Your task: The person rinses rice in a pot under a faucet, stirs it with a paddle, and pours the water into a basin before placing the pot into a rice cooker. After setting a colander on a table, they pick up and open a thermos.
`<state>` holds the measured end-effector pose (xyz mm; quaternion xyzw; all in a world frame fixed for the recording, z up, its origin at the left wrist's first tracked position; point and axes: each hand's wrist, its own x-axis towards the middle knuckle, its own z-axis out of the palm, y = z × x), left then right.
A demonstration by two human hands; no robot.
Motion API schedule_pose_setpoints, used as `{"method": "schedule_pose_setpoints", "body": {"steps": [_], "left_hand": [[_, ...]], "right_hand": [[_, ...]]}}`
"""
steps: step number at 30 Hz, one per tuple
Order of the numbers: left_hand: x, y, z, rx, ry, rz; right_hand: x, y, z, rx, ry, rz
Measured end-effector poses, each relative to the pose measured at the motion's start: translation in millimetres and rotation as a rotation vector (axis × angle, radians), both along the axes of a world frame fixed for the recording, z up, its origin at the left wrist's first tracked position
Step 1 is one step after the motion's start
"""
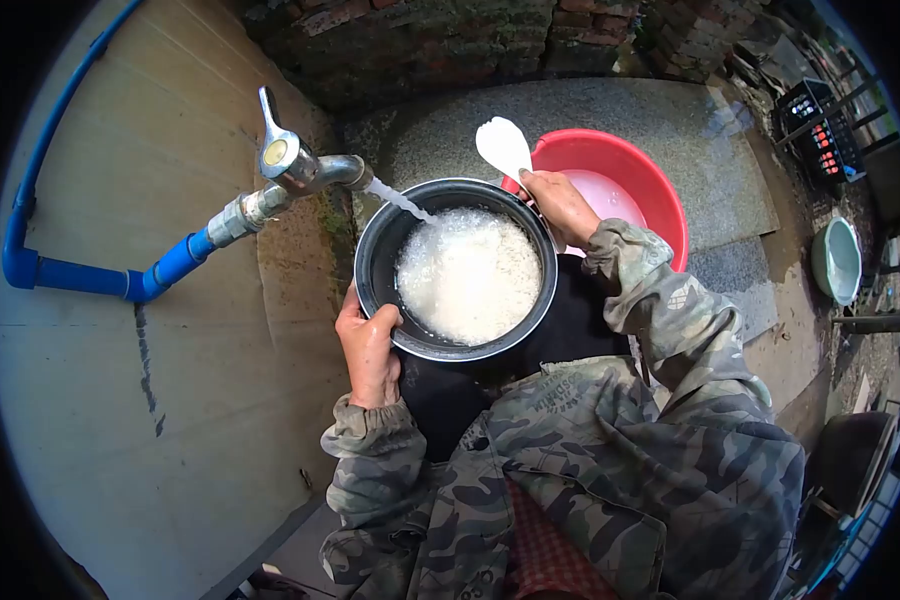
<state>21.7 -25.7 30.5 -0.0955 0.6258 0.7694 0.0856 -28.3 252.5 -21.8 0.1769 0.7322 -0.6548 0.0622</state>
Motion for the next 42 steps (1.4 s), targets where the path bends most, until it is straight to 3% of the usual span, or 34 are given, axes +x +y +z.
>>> {"method": "schedule_pose_setpoints", "body": {"steps": [14,26,28,42], "left_hand": [[9.6,-26.5,3.1,-0.07,-0.007,0.089],[9.4,-55.1,-5.6,-0.081,-0.025,0.178],[8.0,-57.5,-6.9,-0.057,-0.036,0.209],[-8.5,-35.3,-27.2,-0.077,0.054,0.431]], "right_hand": [[-10.5,-37.5,-9.1,-0.002,-0.004,0.07],[-33.4,-74.2,-16.1,-0.171,-0.067,0.004],[-37.9,-79.7,-5.2,-0.316,-0.062,-0.019],[-58.6,-78.5,39.6,-0.316,0.149,-0.007]]}}
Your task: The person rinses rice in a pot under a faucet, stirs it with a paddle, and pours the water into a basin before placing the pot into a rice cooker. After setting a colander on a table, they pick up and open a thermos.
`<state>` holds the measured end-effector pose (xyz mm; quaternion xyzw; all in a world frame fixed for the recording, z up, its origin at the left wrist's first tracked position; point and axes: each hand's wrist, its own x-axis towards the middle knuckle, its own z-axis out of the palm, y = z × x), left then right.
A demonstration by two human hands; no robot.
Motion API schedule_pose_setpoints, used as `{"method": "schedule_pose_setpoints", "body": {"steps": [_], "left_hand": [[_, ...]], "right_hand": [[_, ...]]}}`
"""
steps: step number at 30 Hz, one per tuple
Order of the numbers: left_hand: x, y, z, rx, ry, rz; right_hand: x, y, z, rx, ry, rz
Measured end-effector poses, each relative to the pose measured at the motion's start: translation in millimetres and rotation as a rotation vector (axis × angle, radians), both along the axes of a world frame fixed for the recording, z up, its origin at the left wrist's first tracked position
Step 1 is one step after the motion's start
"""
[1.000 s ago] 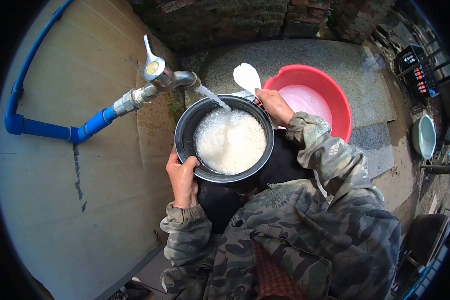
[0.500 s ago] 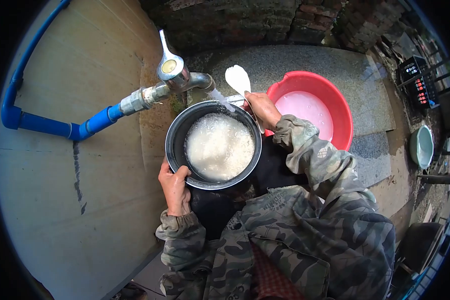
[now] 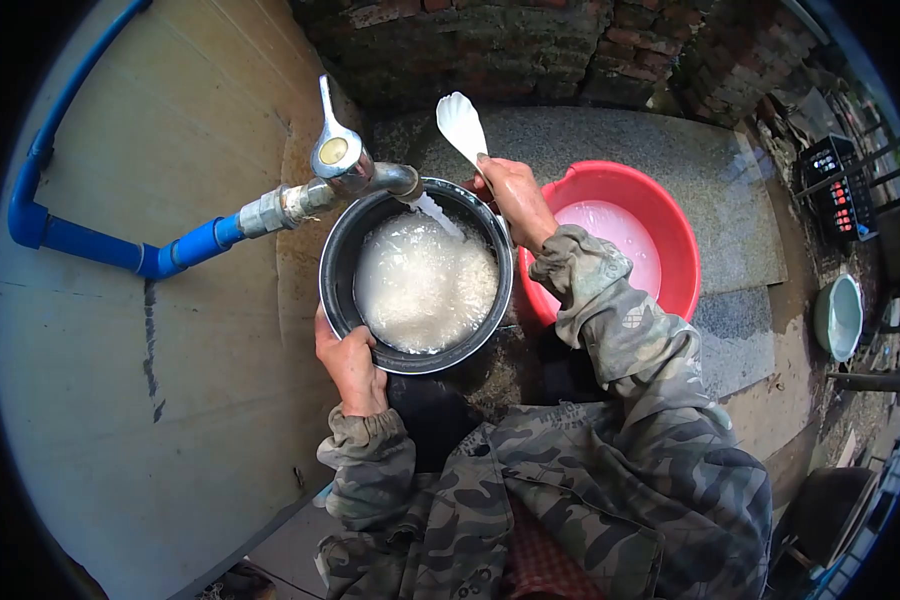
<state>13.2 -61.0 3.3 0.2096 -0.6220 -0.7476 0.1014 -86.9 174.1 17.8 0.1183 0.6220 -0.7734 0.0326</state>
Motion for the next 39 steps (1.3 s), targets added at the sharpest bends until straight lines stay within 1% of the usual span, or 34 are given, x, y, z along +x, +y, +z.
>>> {"method": "schedule_pose_setpoints", "body": {"steps": [1,3,4,5,7,9,10,11,13,18,23,25,29,31,36,39], "left_hand": [[0.8,3.5,2.2,-0.038,0.017,0.027],[2.0,12.1,9.2,-0.047,0.054,0.049],[1.7,14.2,10.9,-0.06,0.091,0.069],[1.0,12.6,7.2,-0.063,0.091,0.079],[-0.2,7.8,-2.0,-0.18,0.154,0.051],[0.2,5.0,-6.2,-0.23,0.148,0.035],[-0.9,4.5,-5.9,-0.27,0.159,0.015],[-1.7,4.8,-5.3,-0.273,0.162,0.015],[-1.9,6.4,-4.1,-0.258,0.172,-0.005],[-0.2,10.2,1.7,-0.293,0.178,0.025],[0.2,6.4,4.6,-0.324,0.137,-0.005],[-0.9,3.2,3.5,-0.297,0.11,-0.01],[-3.2,-2.1,-1.8,-0.287,0.071,0.005],[-4.3,0.0,0.3,-0.209,0.029,0.001],[-7.1,4.7,-1.4,-0.136,0.005,-0.023],[-9.2,10.5,2.6,-0.087,-0.018,-0.038]], "right_hand": [[0.3,1.0,-2.3,0.002,0.001,0.001],[0.3,0.9,-13.6,-0.074,0.017,-0.036],[1.0,0.3,-19.1,-0.173,0.002,-0.055],[2.4,0.5,-25.0,-0.175,0.0,-0.045],[5.8,1.1,-35.7,-0.254,-0.061,-0.075],[9.1,-1.6,-48.3,-0.264,-0.068,-0.09],[9.4,-4.5,-51.3,-0.356,-0.063,-0.119],[8.0,-6.2,-53.2,-0.447,-0.053,-0.148],[6.2,-8.5,-58.4,-0.476,-0.047,-0.15],[-0.7,-12.5,-72.5,-0.582,-0.07,-0.146],[-3.8,-19.8,-79.9,-0.592,-0.084,-0.17],[-3.3,-21.4,-79.6,-0.528,-0.056,-0.144],[0.0,-21.8,-72.3,-0.524,-0.033,-0.155],[2.2,-18.3,-63.9,-0.514,0.005,-0.13],[13.9,-2.8,-32.5,-0.431,0.0,-0.162],[35.0,16.8,-7.4,-0.371,0.008,-0.112]]}}
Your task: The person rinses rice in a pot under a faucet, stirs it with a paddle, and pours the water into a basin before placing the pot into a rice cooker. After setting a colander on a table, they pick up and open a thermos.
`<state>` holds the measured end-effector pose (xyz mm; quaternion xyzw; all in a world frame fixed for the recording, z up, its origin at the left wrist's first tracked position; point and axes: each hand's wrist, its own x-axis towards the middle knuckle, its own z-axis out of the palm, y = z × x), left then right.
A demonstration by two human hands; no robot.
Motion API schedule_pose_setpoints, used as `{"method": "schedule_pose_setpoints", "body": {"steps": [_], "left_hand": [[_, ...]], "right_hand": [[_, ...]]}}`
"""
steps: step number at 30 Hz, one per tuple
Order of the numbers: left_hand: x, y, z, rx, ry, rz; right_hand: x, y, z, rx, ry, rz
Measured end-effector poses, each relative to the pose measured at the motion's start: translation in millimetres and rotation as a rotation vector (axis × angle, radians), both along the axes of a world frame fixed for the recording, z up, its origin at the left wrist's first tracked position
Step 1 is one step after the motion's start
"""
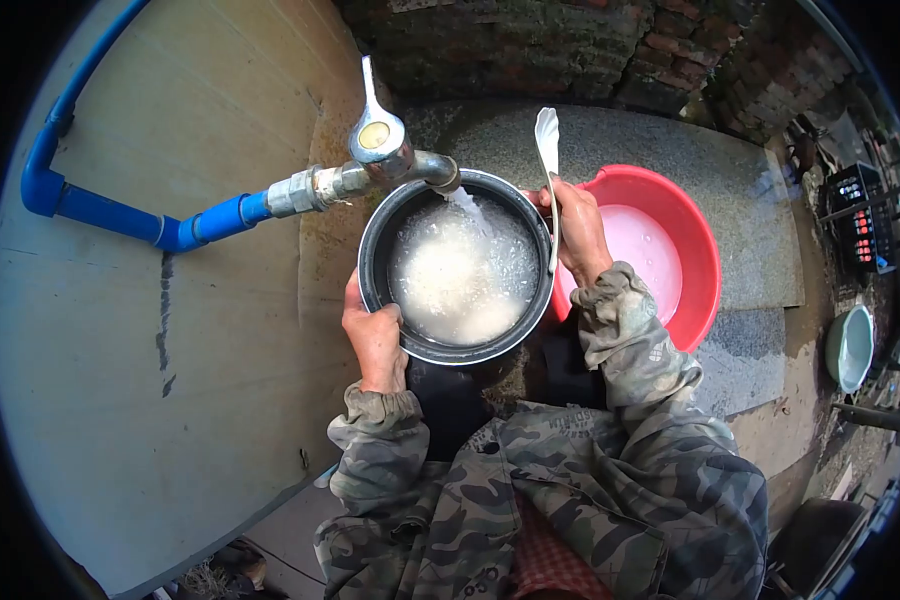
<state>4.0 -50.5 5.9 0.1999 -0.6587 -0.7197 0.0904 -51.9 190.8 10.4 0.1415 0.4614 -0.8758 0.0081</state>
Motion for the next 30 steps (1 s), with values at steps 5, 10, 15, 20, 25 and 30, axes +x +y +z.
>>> {"method": "schedule_pose_setpoints", "body": {"steps": [5,10,15,20,25,30], "left_hand": [[-0.6,2.1,1.3,0.155,-0.079,-0.203],[-3.4,7.0,-0.3,0.172,-0.108,-0.347],[-1.4,8.3,6.3,0.11,-0.122,-0.335],[-2.8,7.7,0.5,0.041,-0.075,-0.327],[-4.4,14.3,3.7,0.115,-0.067,-0.33],[-3.9,21.2,3.8,0.119,-0.055,-0.355]], "right_hand": [[35.1,25.8,24.4,0.17,-0.041,0.024],[61.3,38.6,20.0,0.194,-0.111,-0.002],[58.9,49.1,20.4,0.345,-0.156,0.065],[-0.8,39.7,101.7,0.667,0.409,-0.004],[-54.3,-36.6,202.9,0.796,0.947,0.262],[-52.0,-62.8,217.2,0.711,0.961,0.518]]}}
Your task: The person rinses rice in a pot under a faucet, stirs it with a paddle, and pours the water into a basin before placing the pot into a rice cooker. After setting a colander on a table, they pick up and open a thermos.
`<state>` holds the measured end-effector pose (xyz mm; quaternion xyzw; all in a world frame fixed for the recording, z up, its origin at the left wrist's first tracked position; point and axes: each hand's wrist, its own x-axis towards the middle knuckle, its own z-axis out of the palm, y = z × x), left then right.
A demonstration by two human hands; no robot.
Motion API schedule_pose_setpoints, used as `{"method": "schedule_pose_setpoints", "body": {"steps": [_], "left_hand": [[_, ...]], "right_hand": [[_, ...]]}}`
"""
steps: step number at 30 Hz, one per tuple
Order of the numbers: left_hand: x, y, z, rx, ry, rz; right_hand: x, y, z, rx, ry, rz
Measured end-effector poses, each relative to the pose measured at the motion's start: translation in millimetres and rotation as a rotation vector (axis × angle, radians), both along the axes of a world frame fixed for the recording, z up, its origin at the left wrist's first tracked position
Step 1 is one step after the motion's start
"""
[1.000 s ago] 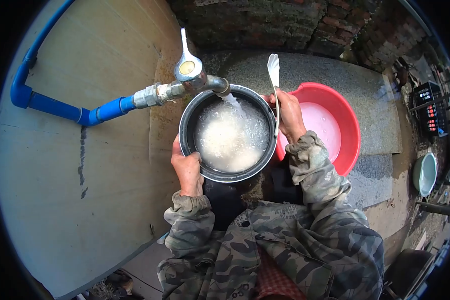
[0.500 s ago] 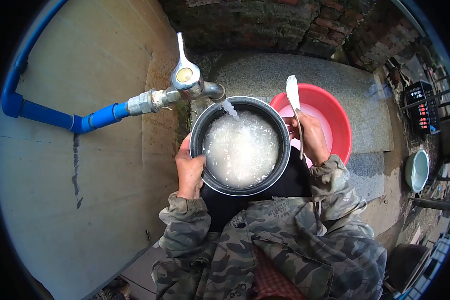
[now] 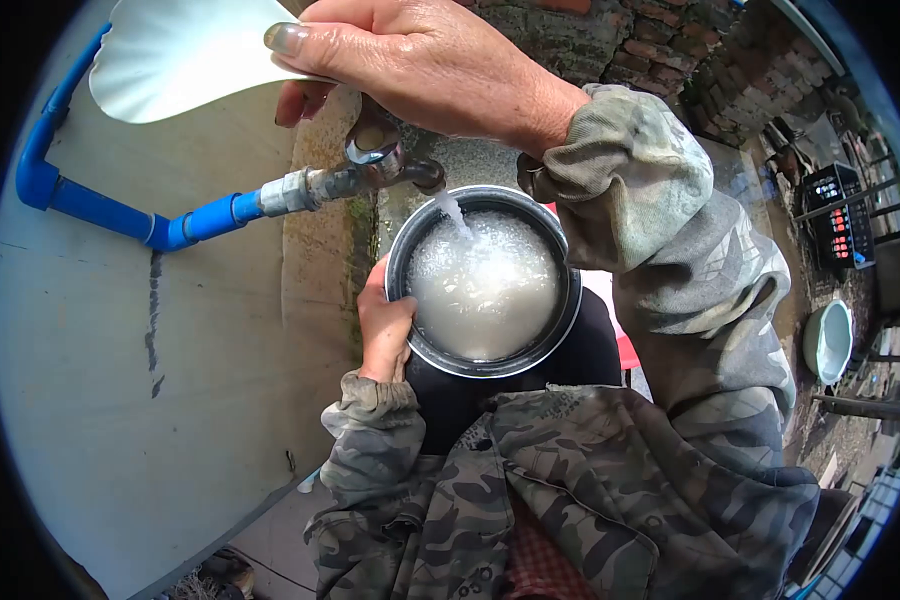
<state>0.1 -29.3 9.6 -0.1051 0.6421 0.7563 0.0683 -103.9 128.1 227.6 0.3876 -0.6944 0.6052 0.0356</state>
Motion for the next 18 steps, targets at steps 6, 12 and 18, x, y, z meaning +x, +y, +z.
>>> {"method": "schedule_pose_setpoints", "body": {"steps": [6,12,18], "left_hand": [[0.6,8.6,8.2,0.015,-0.001,-0.043],[2.3,12.8,5.1,-0.091,-0.007,-0.025],[2.4,11.0,-0.4,-0.027,0.024,-0.013]], "right_hand": [[20.6,7.5,-11.0,0.25,0.381,-0.371],[73.9,40.9,-6.5,0.127,0.214,-0.389],[87.8,109.0,-37.7,0.086,-0.367,-0.465]]}}
